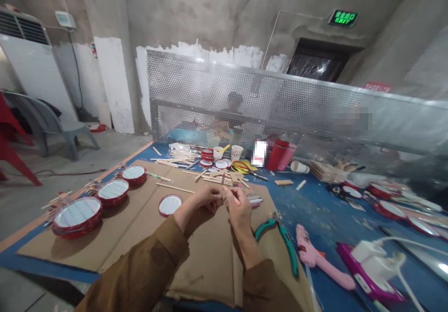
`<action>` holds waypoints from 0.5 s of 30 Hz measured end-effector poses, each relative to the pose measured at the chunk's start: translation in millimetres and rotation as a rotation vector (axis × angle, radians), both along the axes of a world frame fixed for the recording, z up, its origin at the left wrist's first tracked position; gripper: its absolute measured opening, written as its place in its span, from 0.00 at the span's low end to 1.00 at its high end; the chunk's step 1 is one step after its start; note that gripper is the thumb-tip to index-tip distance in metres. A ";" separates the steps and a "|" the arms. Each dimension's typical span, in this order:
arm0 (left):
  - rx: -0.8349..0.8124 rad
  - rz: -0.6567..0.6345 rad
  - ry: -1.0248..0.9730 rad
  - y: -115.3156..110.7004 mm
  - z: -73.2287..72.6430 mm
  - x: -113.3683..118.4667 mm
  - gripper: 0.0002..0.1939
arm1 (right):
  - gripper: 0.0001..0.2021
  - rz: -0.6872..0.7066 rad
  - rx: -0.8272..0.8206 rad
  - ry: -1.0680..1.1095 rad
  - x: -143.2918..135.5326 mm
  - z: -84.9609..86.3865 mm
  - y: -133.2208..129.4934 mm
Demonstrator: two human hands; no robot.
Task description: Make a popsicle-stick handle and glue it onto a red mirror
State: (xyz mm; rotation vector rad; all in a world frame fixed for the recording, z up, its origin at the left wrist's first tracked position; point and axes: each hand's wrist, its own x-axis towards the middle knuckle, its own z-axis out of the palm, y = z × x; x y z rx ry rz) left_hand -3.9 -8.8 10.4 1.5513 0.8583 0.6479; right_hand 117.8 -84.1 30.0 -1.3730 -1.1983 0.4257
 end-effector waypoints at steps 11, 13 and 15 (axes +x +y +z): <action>0.009 0.019 0.034 0.2 -1.4 1.6 0.08 | 0.25 -0.004 0.020 -0.054 2.6 -2.3 1.1; 0.010 0.004 0.027 -0.6 0.4 0.6 0.07 | 0.24 0.003 0.004 -0.067 3.0 -3.3 1.7; 0.039 0.008 0.006 -1.0 0.9 0.3 0.07 | 0.23 0.025 0.000 -0.073 2.9 -3.7 1.9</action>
